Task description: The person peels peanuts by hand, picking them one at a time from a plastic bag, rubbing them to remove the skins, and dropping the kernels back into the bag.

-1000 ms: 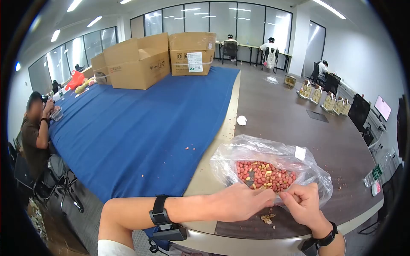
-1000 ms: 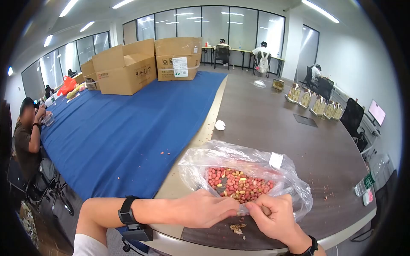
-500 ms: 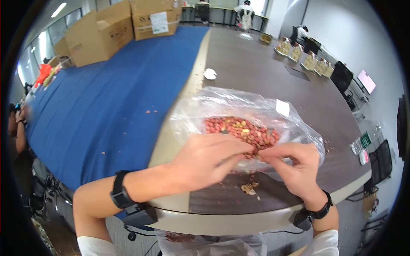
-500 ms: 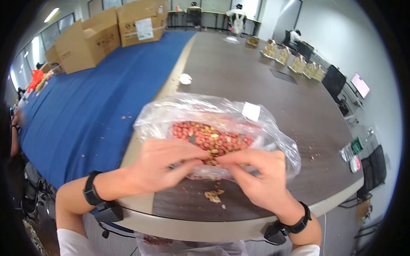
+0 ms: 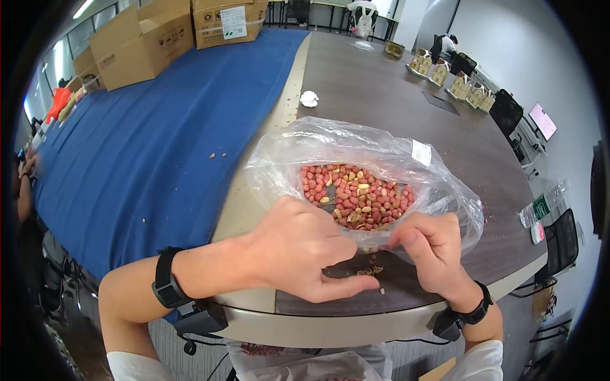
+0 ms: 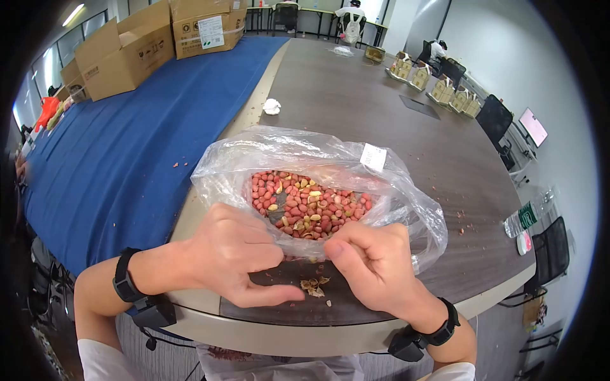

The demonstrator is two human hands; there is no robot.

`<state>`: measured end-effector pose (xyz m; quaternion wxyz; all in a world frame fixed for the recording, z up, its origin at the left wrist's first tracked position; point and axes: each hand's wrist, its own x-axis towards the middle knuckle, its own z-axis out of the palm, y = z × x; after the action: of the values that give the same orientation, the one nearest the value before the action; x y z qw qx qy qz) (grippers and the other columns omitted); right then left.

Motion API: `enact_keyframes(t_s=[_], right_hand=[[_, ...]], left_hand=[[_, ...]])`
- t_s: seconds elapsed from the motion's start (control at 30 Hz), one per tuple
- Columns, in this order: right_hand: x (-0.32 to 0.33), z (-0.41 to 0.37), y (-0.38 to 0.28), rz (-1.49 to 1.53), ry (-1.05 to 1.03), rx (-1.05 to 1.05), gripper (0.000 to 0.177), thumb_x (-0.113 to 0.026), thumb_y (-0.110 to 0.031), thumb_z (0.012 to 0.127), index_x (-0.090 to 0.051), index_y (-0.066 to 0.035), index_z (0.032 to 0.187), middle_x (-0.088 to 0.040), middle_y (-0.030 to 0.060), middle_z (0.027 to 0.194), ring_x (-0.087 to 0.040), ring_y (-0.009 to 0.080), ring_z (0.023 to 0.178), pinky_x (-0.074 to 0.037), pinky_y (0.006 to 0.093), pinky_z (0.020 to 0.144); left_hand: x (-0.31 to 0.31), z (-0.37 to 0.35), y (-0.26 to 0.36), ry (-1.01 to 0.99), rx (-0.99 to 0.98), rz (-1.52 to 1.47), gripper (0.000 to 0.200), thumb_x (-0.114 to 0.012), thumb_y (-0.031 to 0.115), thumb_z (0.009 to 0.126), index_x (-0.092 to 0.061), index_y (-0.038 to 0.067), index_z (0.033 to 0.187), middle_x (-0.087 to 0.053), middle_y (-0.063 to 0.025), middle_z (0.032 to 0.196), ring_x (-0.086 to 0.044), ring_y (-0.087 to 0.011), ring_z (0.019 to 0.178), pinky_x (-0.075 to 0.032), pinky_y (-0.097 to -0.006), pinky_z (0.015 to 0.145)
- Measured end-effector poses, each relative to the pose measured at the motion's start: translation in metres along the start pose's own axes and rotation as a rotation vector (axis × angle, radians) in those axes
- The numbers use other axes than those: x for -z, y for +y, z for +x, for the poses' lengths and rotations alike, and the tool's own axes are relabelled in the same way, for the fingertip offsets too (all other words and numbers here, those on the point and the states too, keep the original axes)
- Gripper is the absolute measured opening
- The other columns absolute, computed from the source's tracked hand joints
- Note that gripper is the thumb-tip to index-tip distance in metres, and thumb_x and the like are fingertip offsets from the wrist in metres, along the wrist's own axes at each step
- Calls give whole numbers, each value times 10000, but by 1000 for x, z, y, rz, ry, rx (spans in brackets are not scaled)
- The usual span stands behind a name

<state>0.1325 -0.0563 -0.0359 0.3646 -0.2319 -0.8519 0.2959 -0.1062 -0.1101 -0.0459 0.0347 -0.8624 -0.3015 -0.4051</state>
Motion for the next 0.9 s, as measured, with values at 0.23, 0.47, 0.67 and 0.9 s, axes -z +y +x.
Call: enact_keyframes(t_s=[0.23,0.47,0.67,0.9], right_hand=[[4,2,-3,-4,107,-5,146,-656,-56,915,-637,2,783,-416,-42,461,-349,12,431,-264,227,438],[2,7,-5,16,52,-96,123,-651,-51,917,-651,7,808,-417,-37,462,-358,18,435,-271,227,444],[8,4,-6,58,-33,-173,139,-642,-93,933,-697,12,861,-470,-17,487,-396,41,451,-311,231,461],[-2,7,-5,-17,66,-158,105,-653,-68,927,-711,7,880,-457,-33,488,-359,23,443,-273,225,453]], left_hand=[[-11,1,-5,79,-12,86,440,-818,319,721,-468,116,547,-450,-1,679,-450,-191,565,-340,-340,475],[-6,3,-4,54,-45,141,428,-839,291,721,-497,109,538,-431,-8,687,-405,-225,624,-281,-390,615],[-12,-6,1,-4,-113,-4,485,-811,234,799,-443,103,511,-405,-5,555,-396,-215,508,-297,-355,548],[-9,-4,9,-161,26,-34,280,-742,237,874,-536,100,743,-502,-28,612,-552,-212,491,-419,-358,427]])
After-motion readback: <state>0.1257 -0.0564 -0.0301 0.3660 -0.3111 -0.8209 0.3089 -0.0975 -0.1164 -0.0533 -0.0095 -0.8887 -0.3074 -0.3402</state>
